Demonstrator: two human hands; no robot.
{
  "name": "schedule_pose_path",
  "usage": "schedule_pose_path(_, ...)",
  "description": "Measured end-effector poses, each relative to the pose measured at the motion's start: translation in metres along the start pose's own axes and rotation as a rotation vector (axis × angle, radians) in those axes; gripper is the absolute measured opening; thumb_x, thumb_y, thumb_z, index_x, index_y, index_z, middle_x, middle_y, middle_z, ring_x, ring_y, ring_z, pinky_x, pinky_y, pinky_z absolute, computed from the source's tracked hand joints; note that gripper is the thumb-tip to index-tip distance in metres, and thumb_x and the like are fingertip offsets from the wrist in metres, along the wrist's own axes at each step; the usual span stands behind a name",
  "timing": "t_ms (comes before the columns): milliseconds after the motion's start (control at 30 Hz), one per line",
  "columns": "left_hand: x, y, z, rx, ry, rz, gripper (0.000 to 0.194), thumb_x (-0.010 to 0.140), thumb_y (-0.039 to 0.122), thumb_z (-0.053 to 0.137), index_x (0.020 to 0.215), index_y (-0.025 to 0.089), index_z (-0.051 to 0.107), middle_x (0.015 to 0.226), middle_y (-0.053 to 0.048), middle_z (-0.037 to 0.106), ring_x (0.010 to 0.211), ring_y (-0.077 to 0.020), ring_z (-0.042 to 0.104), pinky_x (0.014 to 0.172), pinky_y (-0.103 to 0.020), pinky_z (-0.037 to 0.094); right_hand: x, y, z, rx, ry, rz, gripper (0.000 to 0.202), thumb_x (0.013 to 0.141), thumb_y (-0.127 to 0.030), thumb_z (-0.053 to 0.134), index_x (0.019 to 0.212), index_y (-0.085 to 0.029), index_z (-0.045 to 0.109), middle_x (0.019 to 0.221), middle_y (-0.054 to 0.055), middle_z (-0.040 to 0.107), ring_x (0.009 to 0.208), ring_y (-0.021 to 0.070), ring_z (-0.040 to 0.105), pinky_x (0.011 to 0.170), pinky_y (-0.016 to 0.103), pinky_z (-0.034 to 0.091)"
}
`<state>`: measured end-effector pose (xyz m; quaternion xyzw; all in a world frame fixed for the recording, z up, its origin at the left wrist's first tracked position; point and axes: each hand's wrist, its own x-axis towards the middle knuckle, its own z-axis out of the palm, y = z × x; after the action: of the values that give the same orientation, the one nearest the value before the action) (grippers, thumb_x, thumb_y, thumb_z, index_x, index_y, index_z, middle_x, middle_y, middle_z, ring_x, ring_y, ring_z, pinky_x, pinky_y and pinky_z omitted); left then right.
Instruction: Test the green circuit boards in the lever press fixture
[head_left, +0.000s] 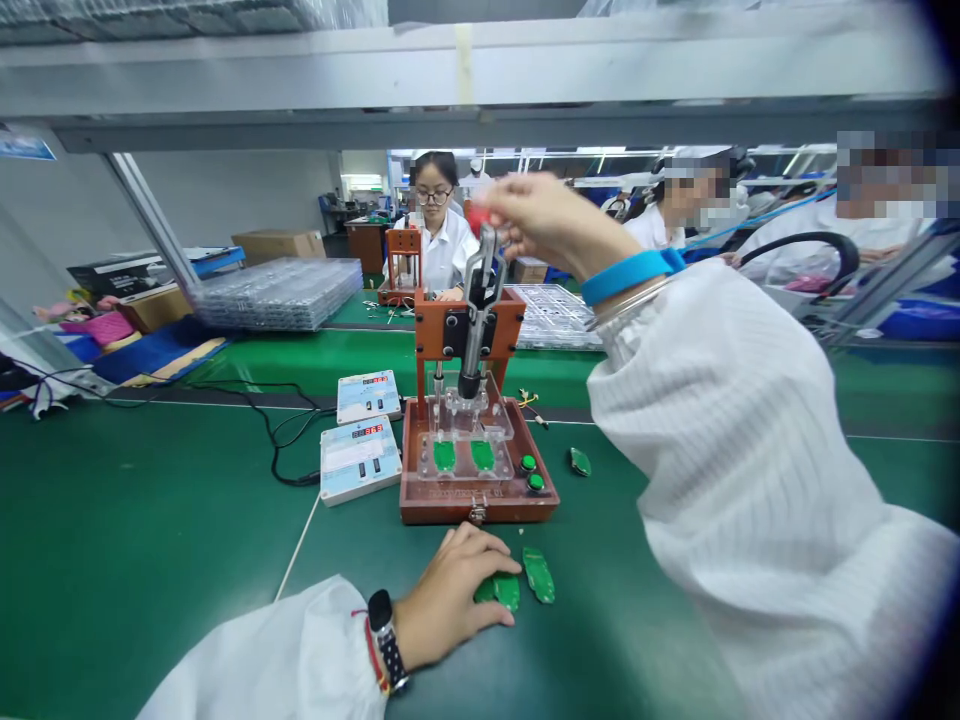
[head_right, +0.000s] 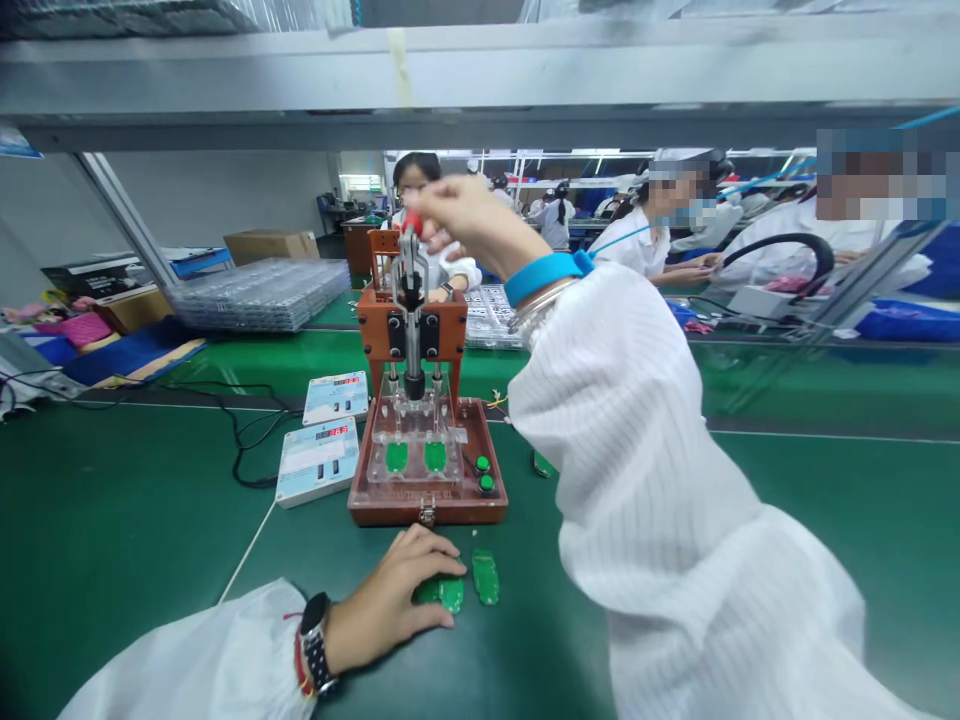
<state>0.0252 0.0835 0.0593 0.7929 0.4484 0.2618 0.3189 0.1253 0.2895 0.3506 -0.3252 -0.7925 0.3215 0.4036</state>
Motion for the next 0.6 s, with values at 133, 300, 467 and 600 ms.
schedule_pose_path(133,-0.003,0.001,-0.002,0.018,-0.009,-0.020,0.050,0.066,0.026,0.083,0.113,0.021,0.065,0.120,-0.008,0.060,0.110,-0.0253,0.049,0.097,-0.041,0.037,-0.039,0.064,0.007,-0.078,0.388,-0.075,0.009,0.085,-0.017,0.056,0.091,-0.012,0.052,0.072,-0.001,0.054,0.062,0.0102,0.056,0.065,0.028,0.050)
schedule_pose_path(300,-0.003,0.003,-0.001,0.012,-0.011,-0.034,0.045,0.069,0.022,0.081,0.111,0.022,0.065,0.119,-0.006,0.060,0.109,-0.0238,0.049,0.096,-0.039,0.037,-0.152,0.130,0.051,-0.136,0.451,-0.103,0.008,0.084,-0.025,0.054,0.082,-0.017,0.055,0.079,0.003,0.059,0.074,0.0161,0.057,0.068,0.030,0.049)
schedule_pose_path(467,-0.003,0.003,0.001,-0.013,0.005,-0.047,0.043,0.067,0.026,0.083,0.108,0.022,0.067,0.114,-0.005,0.062,0.107,-0.0226,0.050,0.097,-0.037,0.036,-0.205,0.147,0.085,-0.345,-0.145,-0.137,0.027,0.090,-0.037,0.054,0.113,-0.023,0.061,0.123,0.009,0.057,0.121,0.0275,0.047,0.100,0.047,0.037)
schedule_pose_path(600,-0.002,0.000,0.003,-0.028,0.044,-0.016,0.044,0.065,0.025,0.084,0.106,0.019,0.069,0.114,-0.006,0.062,0.105,-0.0219,0.050,0.096,-0.034,0.037,-0.198,0.156,0.086,-0.402,-0.192,-0.216,0.029,0.092,-0.038,0.053,0.116,-0.025,0.062,0.122,0.011,0.057,0.119,0.0278,0.048,0.097,0.046,0.039)
